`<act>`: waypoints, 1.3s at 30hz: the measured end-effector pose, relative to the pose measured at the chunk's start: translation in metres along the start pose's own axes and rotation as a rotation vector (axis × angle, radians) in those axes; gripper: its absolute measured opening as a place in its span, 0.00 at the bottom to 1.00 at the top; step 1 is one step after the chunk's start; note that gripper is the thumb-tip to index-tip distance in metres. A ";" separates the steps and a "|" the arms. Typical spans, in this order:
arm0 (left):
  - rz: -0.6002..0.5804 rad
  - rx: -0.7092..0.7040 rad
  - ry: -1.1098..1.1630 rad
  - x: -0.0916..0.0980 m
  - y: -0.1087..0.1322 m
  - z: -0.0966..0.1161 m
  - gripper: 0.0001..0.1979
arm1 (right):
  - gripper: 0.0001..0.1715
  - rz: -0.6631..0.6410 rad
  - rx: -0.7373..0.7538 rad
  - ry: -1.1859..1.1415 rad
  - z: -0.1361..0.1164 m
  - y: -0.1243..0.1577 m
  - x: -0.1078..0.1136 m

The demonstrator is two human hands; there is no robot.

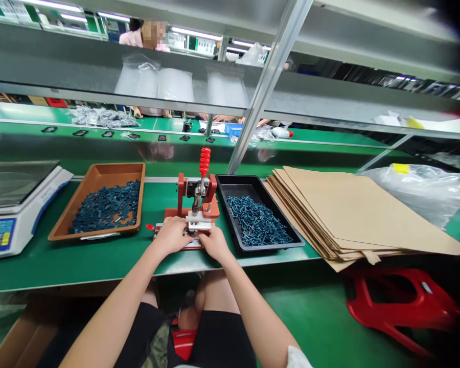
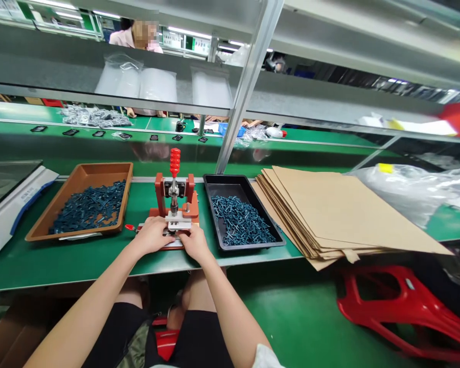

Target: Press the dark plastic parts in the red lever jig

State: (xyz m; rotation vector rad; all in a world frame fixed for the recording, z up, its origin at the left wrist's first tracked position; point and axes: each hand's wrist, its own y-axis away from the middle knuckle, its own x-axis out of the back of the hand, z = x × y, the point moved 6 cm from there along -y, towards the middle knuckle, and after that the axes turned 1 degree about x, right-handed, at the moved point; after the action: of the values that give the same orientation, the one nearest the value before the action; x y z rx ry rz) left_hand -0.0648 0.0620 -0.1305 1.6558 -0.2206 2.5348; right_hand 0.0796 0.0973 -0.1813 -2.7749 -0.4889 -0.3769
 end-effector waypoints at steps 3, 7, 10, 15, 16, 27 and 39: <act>0.012 -0.001 0.003 -0.001 0.001 0.000 0.15 | 0.11 0.015 0.011 0.011 0.001 -0.001 -0.002; 0.023 -0.004 -0.008 -0.001 0.002 0.000 0.13 | 0.12 0.018 0.075 0.056 -0.002 -0.001 -0.001; 0.033 -0.010 -0.005 -0.002 0.002 0.000 0.12 | 0.11 0.044 0.107 0.077 -0.003 -0.001 0.000; 0.048 -0.010 0.003 -0.001 0.002 0.002 0.12 | 0.12 0.074 0.128 0.082 -0.005 0.000 0.000; 0.045 -0.007 0.002 -0.001 0.003 0.002 0.11 | 0.12 0.066 0.125 0.079 -0.005 0.000 0.000; 0.071 -0.025 -0.024 0.000 0.004 0.006 0.10 | 0.15 0.083 0.244 0.220 -0.017 0.006 -0.001; 0.745 0.181 0.462 0.049 0.039 -0.065 0.21 | 0.16 0.080 0.261 0.243 -0.028 0.008 -0.001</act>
State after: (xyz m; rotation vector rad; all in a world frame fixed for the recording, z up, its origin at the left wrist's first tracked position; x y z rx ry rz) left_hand -0.1494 0.0360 -0.1143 1.0981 -0.6863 3.4852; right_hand 0.0763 0.0807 -0.1580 -2.4471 -0.3403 -0.5785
